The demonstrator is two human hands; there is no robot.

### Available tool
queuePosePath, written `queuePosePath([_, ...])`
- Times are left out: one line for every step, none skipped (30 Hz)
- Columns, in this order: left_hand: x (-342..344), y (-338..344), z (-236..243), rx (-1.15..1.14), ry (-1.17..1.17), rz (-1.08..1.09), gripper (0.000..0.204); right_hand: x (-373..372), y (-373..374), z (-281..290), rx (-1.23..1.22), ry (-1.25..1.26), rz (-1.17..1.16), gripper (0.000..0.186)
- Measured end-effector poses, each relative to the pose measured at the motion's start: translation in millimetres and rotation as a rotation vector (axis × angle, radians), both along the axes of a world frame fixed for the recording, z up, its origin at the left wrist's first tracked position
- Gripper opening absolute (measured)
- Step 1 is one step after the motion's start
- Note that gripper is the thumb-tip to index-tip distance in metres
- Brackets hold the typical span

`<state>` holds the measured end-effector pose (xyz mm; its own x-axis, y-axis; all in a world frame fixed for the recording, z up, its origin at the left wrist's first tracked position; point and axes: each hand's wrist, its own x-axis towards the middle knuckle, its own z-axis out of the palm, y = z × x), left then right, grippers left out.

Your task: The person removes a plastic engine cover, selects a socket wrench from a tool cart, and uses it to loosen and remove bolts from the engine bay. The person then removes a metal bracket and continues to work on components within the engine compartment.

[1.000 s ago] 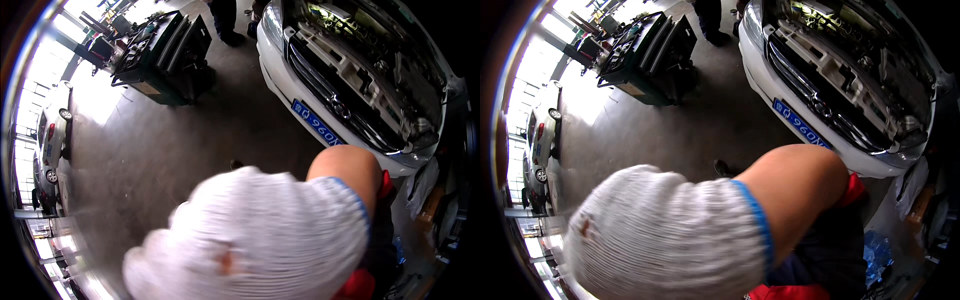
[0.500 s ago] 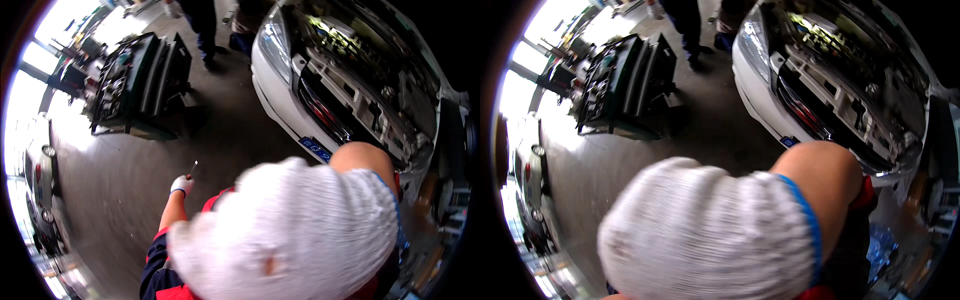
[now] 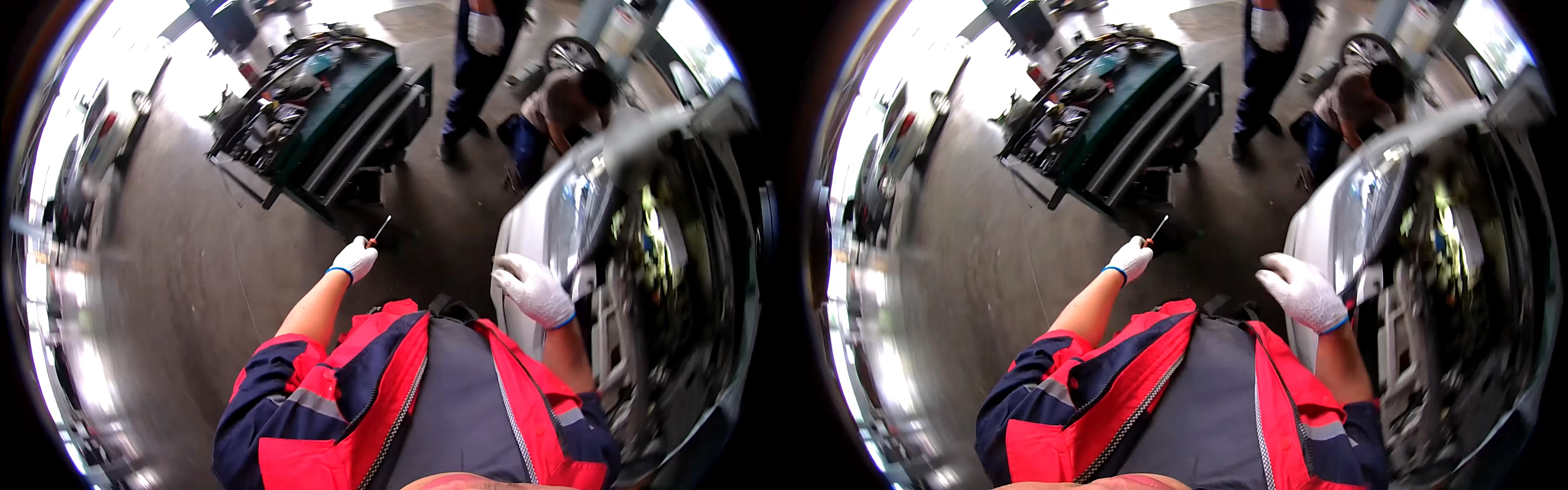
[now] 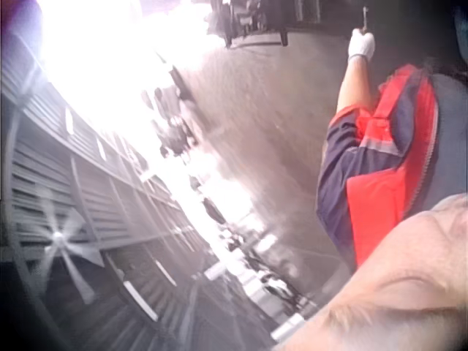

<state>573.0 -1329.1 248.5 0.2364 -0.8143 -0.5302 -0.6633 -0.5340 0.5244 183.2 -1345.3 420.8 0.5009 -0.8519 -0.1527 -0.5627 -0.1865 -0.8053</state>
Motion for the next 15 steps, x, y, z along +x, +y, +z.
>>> queuePosePath([5.8, -13.0, 14.6, 0.021, -0.020, 0.039, 0.044, -7.3, -6.3, -27.4, 0.015, 0.183, -0.161, 0.045])
queuePosePath([18.5, -21.1, 14.1, -0.024, -0.039, 0.104, 0.043, -16.2, -18.3, -58.2, 0.059, 0.400, -0.155, 0.047])
queuePosePath([32.1, -31.3, 11.5, -0.065, -0.061, 0.165, 0.043, -19.9, -28.9, -77.4, 0.079, 0.579, -0.082, 0.049])
queuePosePath([41.2, -44.7, 28.0, -0.069, -0.067, 0.188, 0.040, -22.8, -39.8, -88.8, 0.126, 0.701, 0.026, 0.051])
queuePosePath([57.7, -61.4, 29.0, -0.058, -0.067, 0.182, 0.038, -18.8, -52.3, -90.2, 0.166, 0.780, 0.111, 0.052])
queuePosePath([68.9, -75.8, 29.7, -0.147, -0.071, 0.207, 0.037, -19.2, -63.3, -97.4, 0.192, 0.779, 0.148, 0.052])
queuePosePath([80.8, -97.1, 32.1, -0.242, -0.080, 0.225, 0.036, -19.2, -77.8, -106.8, 0.216, 0.773, 0.177, 0.051])
queuePosePath([94.9, -121.4, 42.8, -0.251, -0.054, 0.247, 0.044, -16.4, -90.6, -111.8, 0.217, 0.726, 0.127, 0.051])
queuePosePath([105.9, -141.2, 53.9, -0.338, -0.096, 0.282, 0.041, -12.5, -102.6, -116.6, 0.219, 0.680, 0.075, 0.052])
queuePosePath([133.9, -160.1, 47.9, -0.428, -0.132, 0.263, 0.037, -7.3, -113.6, -121.9, 0.202, 0.677, 0.008, 0.048])
queuePosePath([151.9, -179.7, 63.1, -0.548, -0.133, 0.207, 0.034, -8.6, -119.1, -129.7, 0.212, 0.693, 0.006, 0.048])
queuePosePath([166.9, -195.0, 92.6, -0.563, -0.212, 0.153, 0.032, -11.2, -120.2, -141.6, 0.210, 0.662, -0.110, 0.046])
queuePosePath([199.5, -202.6, 101.1, -0.675, -0.234, 0.080, 0.030, -10.5, -120.2, -145.9, 0.202, 0.628, -0.212, 0.044])
queuePosePath([224.4, -207.1, 113.3, -0.803, -0.340, 0.051, 0.029, -10.8, -120.9, -150.6, 0.259, 0.579, -0.248, 0.043])
queuePosePath([256.1, -216.4, 119.3, -0.710, -0.437, 0.110, 0.028, -33.8, -113.8, -181.4, 0.256, 0.547, -0.246, 0.047])
